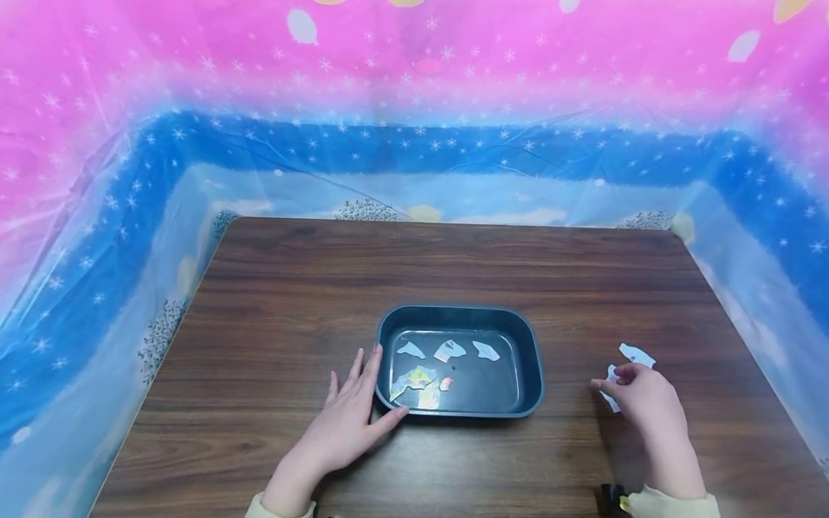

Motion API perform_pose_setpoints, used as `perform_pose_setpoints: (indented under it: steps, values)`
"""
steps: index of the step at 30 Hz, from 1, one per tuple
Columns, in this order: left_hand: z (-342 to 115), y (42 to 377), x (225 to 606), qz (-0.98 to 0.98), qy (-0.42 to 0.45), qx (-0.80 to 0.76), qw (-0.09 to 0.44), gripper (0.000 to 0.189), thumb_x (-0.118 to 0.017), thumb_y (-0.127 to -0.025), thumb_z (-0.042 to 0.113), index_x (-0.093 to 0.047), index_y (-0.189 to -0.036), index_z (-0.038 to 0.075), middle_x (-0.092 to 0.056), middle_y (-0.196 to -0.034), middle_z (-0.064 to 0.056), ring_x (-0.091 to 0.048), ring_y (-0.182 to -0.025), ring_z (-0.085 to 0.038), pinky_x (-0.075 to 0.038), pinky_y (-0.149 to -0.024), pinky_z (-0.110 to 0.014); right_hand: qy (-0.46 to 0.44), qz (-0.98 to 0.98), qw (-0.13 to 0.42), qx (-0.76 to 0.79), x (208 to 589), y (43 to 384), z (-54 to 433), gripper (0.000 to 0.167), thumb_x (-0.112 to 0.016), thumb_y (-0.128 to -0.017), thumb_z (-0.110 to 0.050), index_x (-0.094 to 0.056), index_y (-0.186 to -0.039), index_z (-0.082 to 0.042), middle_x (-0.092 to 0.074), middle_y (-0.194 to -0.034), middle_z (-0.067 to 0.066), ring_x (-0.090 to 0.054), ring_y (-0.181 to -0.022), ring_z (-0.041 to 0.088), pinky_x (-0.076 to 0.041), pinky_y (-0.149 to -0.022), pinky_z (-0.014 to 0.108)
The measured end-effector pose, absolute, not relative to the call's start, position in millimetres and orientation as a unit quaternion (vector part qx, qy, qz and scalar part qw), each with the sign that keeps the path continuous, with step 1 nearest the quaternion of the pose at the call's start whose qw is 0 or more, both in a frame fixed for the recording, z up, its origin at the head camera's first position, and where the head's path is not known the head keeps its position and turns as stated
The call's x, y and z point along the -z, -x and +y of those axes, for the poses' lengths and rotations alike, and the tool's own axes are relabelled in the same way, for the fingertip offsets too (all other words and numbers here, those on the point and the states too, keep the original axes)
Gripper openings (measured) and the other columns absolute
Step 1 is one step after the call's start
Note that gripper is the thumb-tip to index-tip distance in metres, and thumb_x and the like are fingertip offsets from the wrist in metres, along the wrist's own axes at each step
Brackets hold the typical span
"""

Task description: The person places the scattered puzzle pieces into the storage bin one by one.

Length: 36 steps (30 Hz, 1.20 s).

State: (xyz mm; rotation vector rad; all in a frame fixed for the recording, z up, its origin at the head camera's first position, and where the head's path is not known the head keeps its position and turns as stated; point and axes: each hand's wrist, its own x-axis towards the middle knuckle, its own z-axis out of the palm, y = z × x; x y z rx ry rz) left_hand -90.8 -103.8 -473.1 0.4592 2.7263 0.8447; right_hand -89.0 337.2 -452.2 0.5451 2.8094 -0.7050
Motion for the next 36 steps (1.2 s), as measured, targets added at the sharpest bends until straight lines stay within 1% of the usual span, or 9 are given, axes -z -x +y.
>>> perform_pose_setpoints:
  steps: [3,5,8,13,20,23,31,33,36]
  values:
    - [-104.2,91.0,472.6,0.936,-0.156,-0.29,0.127,0.1,-0.059,-0.096,0.061,-0.002,-0.165,0.015,-0.013,-0.169,-0.008,-0.003,-0.156,-0.027,-0.002,-0.117,-0.068,-0.197,0.947,0.124,0.223,458.9,85.8,344.7,0.067,-0.077,-0.086,-0.046,-0.062,-0.117,0.011,-0.067,-0.109,0.028,-0.063,-0.098,0.044,-0.049,-0.077,0.056]
    - [-104.1,91.1,472.6,0.936,-0.154,-0.289,0.129,0.1,-0.059,-0.096,0.061,-0.002,-0.165,0.015,-0.013,-0.169,-0.008,-0.003,-0.156,-0.027,-0.002,-0.117,-0.068,-0.207,0.945,0.132,0.217,461.9,84.5,347.9,0.065,-0.078,-0.085,-0.045,-0.062,-0.115,0.01,-0.067,-0.108,0.027,-0.062,-0.097,0.044,-0.049,-0.075,0.056]
    - [-103.9,91.3,473.0,0.936,-0.151,-0.29,0.132,0.1,-0.059,-0.096,0.061,-0.002,-0.165,0.015,-0.013,-0.169,-0.008,-0.003,-0.156,-0.026,-0.002,-0.117,-0.068,-0.216,0.941,0.138,0.22,464.2,83.5,351.9,0.058,-0.078,-0.086,-0.04,-0.062,-0.113,0.009,-0.066,-0.105,0.026,-0.062,-0.095,0.043,-0.049,-0.074,0.055]
    - [-103.9,90.9,474.3,0.936,-0.151,-0.289,0.133,0.1,-0.059,-0.096,0.061,-0.002,-0.165,0.015,-0.013,-0.169,-0.009,-0.003,-0.155,-0.026,-0.003,-0.117,-0.068,-0.216,0.936,0.142,0.238,467.2,83.8,357.0,0.04,-0.076,-0.088,-0.031,-0.064,-0.099,0.006,-0.062,-0.089,0.018,-0.058,-0.083,0.033,-0.045,-0.068,0.043]
    - [-105.1,90.7,475.4,0.936,-0.153,-0.291,0.127,0.101,-0.058,-0.096,0.062,-0.002,-0.165,0.015,-0.013,-0.169,-0.008,-0.003,-0.156,-0.026,-0.002,-0.117,-0.068,-0.186,0.93,0.163,0.273,470.6,85.8,358.1,0.042,-0.074,-0.09,-0.025,-0.059,-0.099,0.013,-0.063,-0.095,0.027,-0.06,-0.091,0.039,-0.047,-0.085,0.055]
    - [-104.8,90.8,475.3,0.936,-0.152,-0.291,0.128,0.1,-0.059,-0.096,0.062,-0.002,-0.165,0.015,-0.013,-0.168,-0.008,-0.003,-0.156,-0.027,-0.002,-0.117,-0.068,-0.185,0.928,0.167,0.278,469.8,85.3,356.7,0.041,-0.074,-0.089,-0.025,-0.058,-0.098,0.012,-0.062,-0.093,0.024,-0.058,-0.089,0.037,-0.047,-0.082,0.05]
    - [-104.1,90.9,475.8,0.935,-0.15,-0.292,0.134,0.1,-0.059,-0.097,0.06,0.0,-0.165,0.017,-0.012,-0.169,-0.007,-0.002,-0.156,-0.026,-0.001,-0.117,-0.068,-0.2,0.929,0.134,0.281,470.0,82.8,349.5,0.038,-0.07,-0.091,-0.022,-0.048,-0.096,0.008,-0.053,-0.083,0.016,-0.054,-0.079,0.032,-0.041,-0.065,0.037]
    - [-103.8,91.2,475.4,0.935,-0.15,-0.292,0.134,0.1,-0.059,-0.097,0.06,0.0,-0.165,0.017,-0.011,-0.169,-0.007,-0.002,-0.156,-0.026,-0.001,-0.117,-0.068,-0.209,0.927,0.109,0.291,466.3,82.7,345.2,0.037,-0.067,-0.094,-0.022,-0.049,-0.101,0.009,-0.057,-0.085,0.018,-0.057,-0.08,0.034,-0.042,-0.065,0.036]
    - [-103.4,91.5,474.8,0.935,-0.15,-0.292,0.133,0.1,-0.059,-0.096,0.061,0.0,-0.165,0.017,-0.011,-0.169,-0.006,-0.002,-0.156,-0.027,-0.001,-0.117,-0.068,-0.219,0.925,0.058,0.305,455.1,82.5,336.0,0.042,-0.064,-0.098,-0.023,-0.053,-0.115,0.014,-0.065,-0.096,0.026,-0.062,-0.088,0.038,-0.044,-0.069,0.039]
